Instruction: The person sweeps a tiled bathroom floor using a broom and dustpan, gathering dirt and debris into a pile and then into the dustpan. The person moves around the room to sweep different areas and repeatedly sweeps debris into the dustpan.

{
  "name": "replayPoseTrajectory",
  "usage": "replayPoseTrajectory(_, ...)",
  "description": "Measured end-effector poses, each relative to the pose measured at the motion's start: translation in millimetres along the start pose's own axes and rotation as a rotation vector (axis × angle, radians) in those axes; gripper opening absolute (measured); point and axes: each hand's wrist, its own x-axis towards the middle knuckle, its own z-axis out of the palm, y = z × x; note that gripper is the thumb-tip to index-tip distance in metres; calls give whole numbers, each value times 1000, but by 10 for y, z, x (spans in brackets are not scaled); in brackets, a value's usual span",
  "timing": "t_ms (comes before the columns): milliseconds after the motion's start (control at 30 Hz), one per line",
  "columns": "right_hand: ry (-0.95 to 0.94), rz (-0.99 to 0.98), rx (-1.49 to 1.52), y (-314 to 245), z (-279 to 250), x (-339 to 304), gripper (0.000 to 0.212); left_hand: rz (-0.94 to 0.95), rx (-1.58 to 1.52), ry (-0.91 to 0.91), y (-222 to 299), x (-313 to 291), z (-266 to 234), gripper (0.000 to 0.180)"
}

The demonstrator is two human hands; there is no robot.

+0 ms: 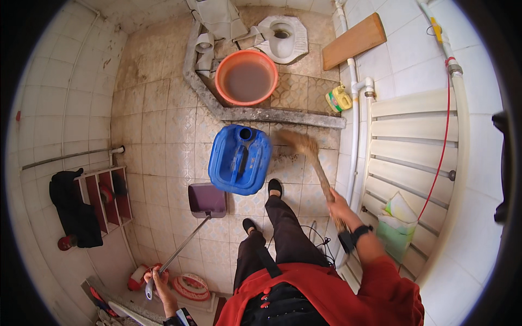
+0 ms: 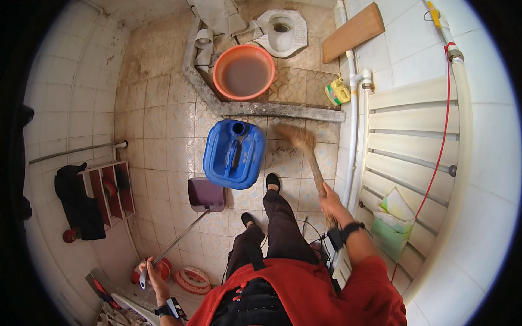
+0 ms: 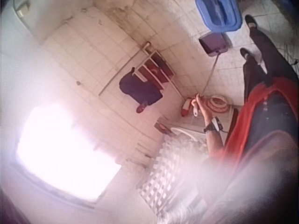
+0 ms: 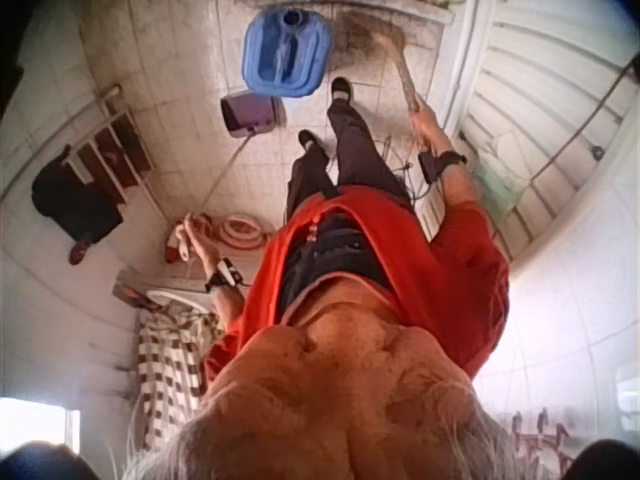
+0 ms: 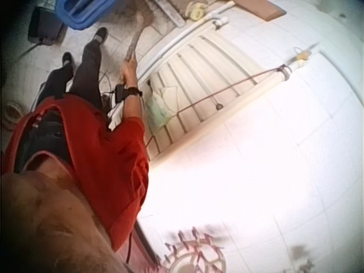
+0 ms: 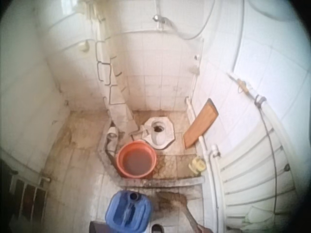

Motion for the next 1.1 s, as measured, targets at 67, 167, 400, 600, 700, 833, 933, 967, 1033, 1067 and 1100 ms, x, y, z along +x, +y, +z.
replayPoseTrajectory(67, 12, 22, -54, -205, 185, 264, 73, -8, 6, 16, 29, 55, 5, 18)
replayPoseTrajectory(167, 63, -8, -319, -81, 480, 509, 71, -26, 53, 10, 56, 104, 2, 16)
replayPoseTrajectory(400, 14, -35, -560, 923, 782, -125, 68, 116, -1, -75, -204, 165, -227, 18)
replayPoseTrajectory(600, -44, -60, -378, 1399, 1081, -1055, 62, 260, -116, -203, -680, 401, -554, 20)
replayPoseTrajectory(700, 127, -51, -155, 1583, 1242, -1391, 67, 263, -115, -203, -828, 310, -772, 18)
replayPoseTrajectory(833, 186, -73, 70, 1346, 1303, -1198, 68, 249, -121, -205, -880, 201, -929, 18)
replayPoseTrajectory(933, 304, -189, -11, 889, 1349, -577, 66, 251, -75, -180, -891, 129, -956, 19)
replayPoseTrajectory(967, 298, -178, 4, 781, 1405, -378, 64, 248, -93, -194, -894, 96, -951, 19)
replayPoseTrajectory(1033, 255, -171, -133, 750, 1588, -132, 62, 251, -63, -178, -884, 25, -903, 18)
replayPoseTrajectory(1067, 232, -183, -290, 793, 1677, -60, 61, 249, -97, -205, -878, 1, -855, 18)
replayPoseTrajectory(1100, 202, -187, -375, 923, 1779, -70, 62, 239, -89, -210, -870, -34, -837, 17)
